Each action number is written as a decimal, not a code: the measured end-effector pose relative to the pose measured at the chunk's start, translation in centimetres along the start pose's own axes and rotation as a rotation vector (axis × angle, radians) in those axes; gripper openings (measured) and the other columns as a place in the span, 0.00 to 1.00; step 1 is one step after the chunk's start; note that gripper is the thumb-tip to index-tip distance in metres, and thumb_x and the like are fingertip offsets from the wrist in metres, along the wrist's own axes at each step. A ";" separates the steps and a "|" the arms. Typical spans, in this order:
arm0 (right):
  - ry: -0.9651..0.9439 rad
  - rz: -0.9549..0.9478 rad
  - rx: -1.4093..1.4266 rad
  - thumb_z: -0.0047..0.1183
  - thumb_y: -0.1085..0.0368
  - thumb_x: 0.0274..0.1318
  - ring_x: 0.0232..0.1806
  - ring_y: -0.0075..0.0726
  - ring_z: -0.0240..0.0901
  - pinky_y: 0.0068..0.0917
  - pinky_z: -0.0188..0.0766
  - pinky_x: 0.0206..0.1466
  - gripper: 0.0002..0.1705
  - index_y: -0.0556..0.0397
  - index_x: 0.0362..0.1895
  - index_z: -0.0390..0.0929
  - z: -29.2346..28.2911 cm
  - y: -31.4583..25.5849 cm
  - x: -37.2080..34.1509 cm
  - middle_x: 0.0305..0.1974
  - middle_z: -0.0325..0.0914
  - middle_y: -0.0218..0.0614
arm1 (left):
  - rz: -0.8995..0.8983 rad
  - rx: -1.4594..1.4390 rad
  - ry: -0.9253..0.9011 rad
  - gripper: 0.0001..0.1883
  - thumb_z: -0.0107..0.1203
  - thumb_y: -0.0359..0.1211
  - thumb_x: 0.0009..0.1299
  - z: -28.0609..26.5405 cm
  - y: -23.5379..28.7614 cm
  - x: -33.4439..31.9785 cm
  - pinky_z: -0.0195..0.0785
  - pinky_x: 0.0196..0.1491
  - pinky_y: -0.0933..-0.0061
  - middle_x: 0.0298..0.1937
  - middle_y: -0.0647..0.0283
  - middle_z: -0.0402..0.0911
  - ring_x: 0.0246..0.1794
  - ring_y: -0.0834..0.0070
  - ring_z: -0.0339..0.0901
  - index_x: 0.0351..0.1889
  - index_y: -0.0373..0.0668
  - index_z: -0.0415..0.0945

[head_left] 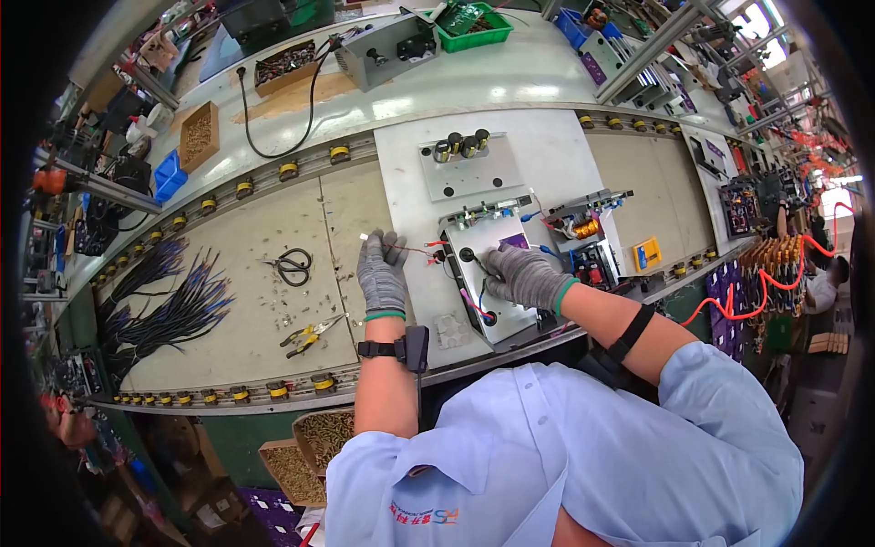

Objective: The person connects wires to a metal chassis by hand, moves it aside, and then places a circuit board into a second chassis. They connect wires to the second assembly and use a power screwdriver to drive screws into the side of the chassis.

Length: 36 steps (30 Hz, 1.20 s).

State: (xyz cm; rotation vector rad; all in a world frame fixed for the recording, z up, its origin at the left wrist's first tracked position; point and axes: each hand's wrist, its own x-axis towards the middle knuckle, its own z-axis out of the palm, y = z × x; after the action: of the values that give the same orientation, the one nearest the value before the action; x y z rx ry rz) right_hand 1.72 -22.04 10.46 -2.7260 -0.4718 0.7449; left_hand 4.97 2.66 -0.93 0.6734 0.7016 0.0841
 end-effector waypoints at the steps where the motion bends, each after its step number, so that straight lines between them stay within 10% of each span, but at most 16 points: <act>1: -0.002 -0.050 -0.007 0.58 0.55 0.59 0.42 0.57 0.80 0.49 0.76 0.48 0.19 0.53 0.49 0.78 0.0 0.1 -0.1 0.38 0.79 0.49 | -0.019 -0.030 0.000 0.17 0.57 0.41 0.76 1.4 0.9 -0.7 0.76 0.29 0.72 0.32 0.65 0.80 0.28 0.76 0.77 0.51 0.36 0.77; 8: 0.059 -0.141 0.012 0.56 0.56 0.58 0.44 0.58 0.79 0.49 0.77 0.49 0.16 0.53 0.44 0.79 0.0 0.4 -0.5 0.40 0.78 0.50 | -0.089 0.826 -0.317 0.13 0.57 0.40 0.73 2.0 -1.7 -2.1 0.69 0.22 0.75 0.25 0.73 0.71 0.21 0.82 0.67 0.49 0.44 0.81; 22: 0.078 -0.147 0.382 0.61 0.52 0.60 0.40 0.53 0.80 0.43 0.76 0.45 0.19 0.54 0.46 0.80 -0.6 2.7 -1.5 0.35 0.81 0.48 | -0.153 0.820 -0.369 0.11 0.63 0.32 0.71 1.7 -2.3 -2.8 0.63 0.22 0.82 0.30 0.68 0.84 0.20 0.87 0.70 0.47 0.36 0.85; 28: -0.024 -0.144 0.186 0.62 0.54 0.56 0.32 0.50 0.78 0.43 0.74 0.40 0.15 0.52 0.32 0.79 -1.9 4.9 -4.0 0.27 0.78 0.43 | -0.178 0.770 -0.394 0.12 0.63 0.32 0.71 1.5 -3.3 -3.1 0.62 0.20 0.81 0.29 0.67 0.83 0.18 0.85 0.70 0.48 0.36 0.84; 34: 0.023 -0.117 -0.142 0.65 0.48 0.52 0.47 0.48 0.78 0.46 0.75 0.50 0.20 0.46 0.42 0.81 -4.6 1.5 -5.8 0.46 0.79 0.41 | -0.194 0.761 -0.401 0.13 0.62 0.32 0.71 2.0 -3.1 -3.2 0.62 0.20 0.80 0.27 0.66 0.81 0.16 0.83 0.69 0.49 0.34 0.83; 36: 0.313 -0.255 -0.147 0.66 0.46 0.51 0.53 0.50 0.75 0.46 0.72 0.57 0.26 0.48 0.48 0.81 -6.0 0.3 -5.3 0.50 0.78 0.41 | -0.206 0.768 -0.379 0.14 0.63 0.32 0.70 1.9 -3.0 -3.2 0.61 0.19 0.80 0.27 0.65 0.81 0.16 0.83 0.69 0.49 0.33 0.82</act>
State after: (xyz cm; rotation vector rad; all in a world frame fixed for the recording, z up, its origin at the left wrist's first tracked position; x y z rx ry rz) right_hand 0.63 -25.34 17.72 -2.7702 -0.8048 0.2219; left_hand 3.26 -1.65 0.23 1.3026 0.4162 -0.5169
